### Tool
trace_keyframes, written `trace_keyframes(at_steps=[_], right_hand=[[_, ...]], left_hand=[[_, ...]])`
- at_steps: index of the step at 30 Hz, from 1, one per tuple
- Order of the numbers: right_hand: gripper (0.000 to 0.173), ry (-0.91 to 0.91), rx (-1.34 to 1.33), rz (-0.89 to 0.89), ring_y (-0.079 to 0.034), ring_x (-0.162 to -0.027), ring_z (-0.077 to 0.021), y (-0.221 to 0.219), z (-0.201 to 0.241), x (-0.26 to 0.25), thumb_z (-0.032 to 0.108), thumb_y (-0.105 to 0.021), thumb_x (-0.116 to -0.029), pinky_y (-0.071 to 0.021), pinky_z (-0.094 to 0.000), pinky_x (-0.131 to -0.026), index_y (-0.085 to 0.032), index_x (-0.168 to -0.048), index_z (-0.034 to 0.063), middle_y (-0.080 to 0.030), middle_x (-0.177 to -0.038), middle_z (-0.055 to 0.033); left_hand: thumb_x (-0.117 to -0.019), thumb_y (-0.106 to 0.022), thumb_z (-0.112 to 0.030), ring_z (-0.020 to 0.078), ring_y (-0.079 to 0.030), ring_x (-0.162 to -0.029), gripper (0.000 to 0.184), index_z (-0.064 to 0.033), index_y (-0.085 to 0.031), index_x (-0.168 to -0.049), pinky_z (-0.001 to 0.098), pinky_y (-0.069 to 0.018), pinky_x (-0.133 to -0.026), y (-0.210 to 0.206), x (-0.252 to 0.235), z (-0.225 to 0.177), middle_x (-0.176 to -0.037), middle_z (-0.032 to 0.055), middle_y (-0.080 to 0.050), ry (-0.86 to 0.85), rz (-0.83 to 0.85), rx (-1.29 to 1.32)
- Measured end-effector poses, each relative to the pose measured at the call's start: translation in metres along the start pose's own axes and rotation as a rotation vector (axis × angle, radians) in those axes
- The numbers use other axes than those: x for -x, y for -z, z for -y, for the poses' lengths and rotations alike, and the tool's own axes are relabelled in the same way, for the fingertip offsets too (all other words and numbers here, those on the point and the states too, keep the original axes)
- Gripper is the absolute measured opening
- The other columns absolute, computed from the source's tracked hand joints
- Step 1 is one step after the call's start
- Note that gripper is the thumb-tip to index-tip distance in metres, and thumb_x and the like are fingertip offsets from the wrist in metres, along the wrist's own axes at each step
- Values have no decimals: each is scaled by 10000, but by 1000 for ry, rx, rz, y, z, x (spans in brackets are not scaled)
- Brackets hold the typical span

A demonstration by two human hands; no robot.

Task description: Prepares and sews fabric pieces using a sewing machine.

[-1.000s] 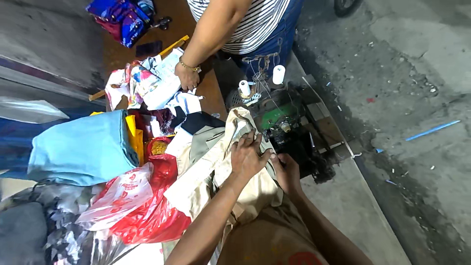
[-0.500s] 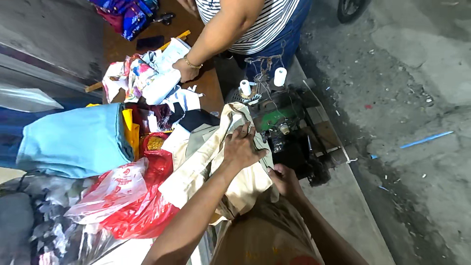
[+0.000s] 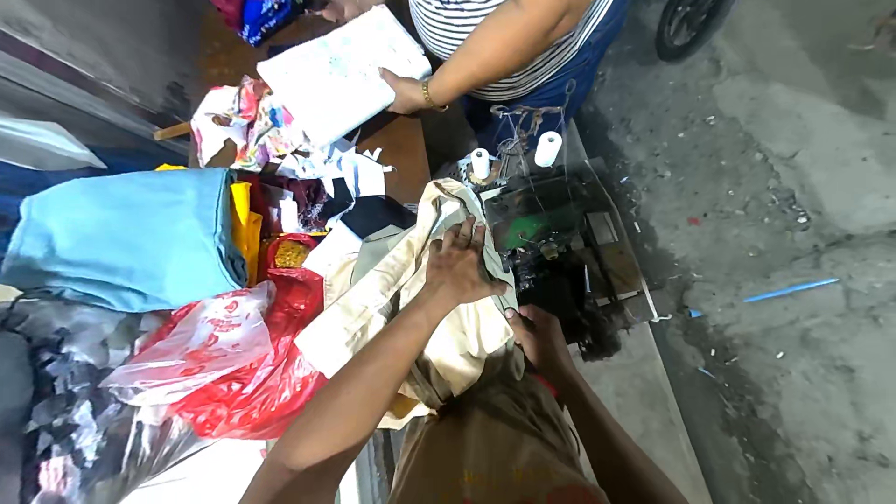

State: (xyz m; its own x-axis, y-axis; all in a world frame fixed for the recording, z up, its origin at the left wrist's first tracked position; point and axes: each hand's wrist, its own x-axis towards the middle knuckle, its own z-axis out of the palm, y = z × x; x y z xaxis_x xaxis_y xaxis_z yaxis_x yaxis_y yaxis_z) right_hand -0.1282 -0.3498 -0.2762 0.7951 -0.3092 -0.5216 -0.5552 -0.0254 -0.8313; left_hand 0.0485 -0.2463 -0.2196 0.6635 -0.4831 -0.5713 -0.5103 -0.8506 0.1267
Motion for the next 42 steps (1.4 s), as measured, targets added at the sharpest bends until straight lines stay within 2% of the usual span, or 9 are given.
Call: trace_keyframes(at_steps=[19, 30, 32, 34, 36, 37, 39, 41, 42], right_hand=[[338, -36, -16, -187, -591, -574, -114, 3, 25, -23, 350, -772, -911, -532, -307, -570, -700, -930, 20, -645, -716, -42], [363, 61, 76, -258, -560, -595, -129, 3, 30, -41, 373, -779, -900, -499, -352, -593, -701, -871, 20, -621, -699, -44], [343, 103, 90, -295, -595, -631, -134, 0, 34, -43, 355, -786, -898, -526, -364, -630, -711, -888, 20, -647, -721, -51], [314, 139, 127, -343, -629, -676, -144, -7, 25, -37, 333, -758, -924, -545, -382, -679, -714, -916, 22, -670, -756, -55], [327, 200, 160, -407, -676, -790, -185, -13, 13, -25, 317, -691, -973, -574, -413, -769, -706, -1041, -3, -706, -883, -104], [355, 241, 153, -439, -690, -852, -199, -19, 4, -13, 300, -666, -988, -585, -410, -812, -683, -1125, -27, -712, -958, -132], [433, 289, 124, -472, -681, -969, -246, -33, -22, 20, 253, -644, -994, -580, -416, -883, -599, -1267, -80, -681, -1096, -200], [511, 276, 112, -459, -673, -977, -291, -48, -55, 49, 194, -674, -965, -579, -433, -851, -514, -1342, -112, -655, -1139, -254], [563, 243, 119, -423, -665, -1016, -311, -54, -70, 59, 159, -691, -945, -578, -435, -857, -476, -1391, -109, -633, -1199, -276]], left_hand=[[-606, -744, -865, 313, -152, -1559, 1414, -149, -133, -1662, 576, -318, -1132, 16, -21, 21, -1740, 37, -25, -1, -2, 22], [-566, -799, -833, 317, -212, -1544, 1323, -238, -292, -1633, 614, -354, -1109, 17, -52, 43, -1728, -4, -138, -113, -149, 149], [-623, -794, -801, 314, -235, -1544, 1254, -226, -312, -1626, 604, -350, -1130, 19, -48, 41, -1719, 10, -184, -100, -221, 136], [-817, -805, -560, 357, -388, -1475, 921, -111, -462, -1545, 606, -346, -1149, 2, -5, 27, -1641, 114, -369, -148, -438, 210], [-946, -702, -282, 327, -689, -1125, 345, -55, -726, -1204, 539, -558, -955, -40, 79, 8, -1237, 154, -706, -305, -673, 386], [-957, -678, -254, 273, -728, -1001, 226, -67, -765, -1049, 498, -598, -886, -65, 131, 5, -1075, 126, -749, -373, -569, 531], [-979, -649, -292, 212, -724, -884, 267, -59, -766, -919, 468, -593, -837, -128, 201, 19, -915, 92, -748, -312, -74, 837], [-966, -666, -349, 205, -711, -797, 321, -49, -752, -890, 441, -596, -762, -201, 212, 50, -849, 91, -730, 25, 80, 1061], [-938, -694, -392, 291, -703, -908, 370, -28, -744, -977, 526, -573, -835, -228, 206, 62, -959, 153, -721, 209, 75, 1024]])
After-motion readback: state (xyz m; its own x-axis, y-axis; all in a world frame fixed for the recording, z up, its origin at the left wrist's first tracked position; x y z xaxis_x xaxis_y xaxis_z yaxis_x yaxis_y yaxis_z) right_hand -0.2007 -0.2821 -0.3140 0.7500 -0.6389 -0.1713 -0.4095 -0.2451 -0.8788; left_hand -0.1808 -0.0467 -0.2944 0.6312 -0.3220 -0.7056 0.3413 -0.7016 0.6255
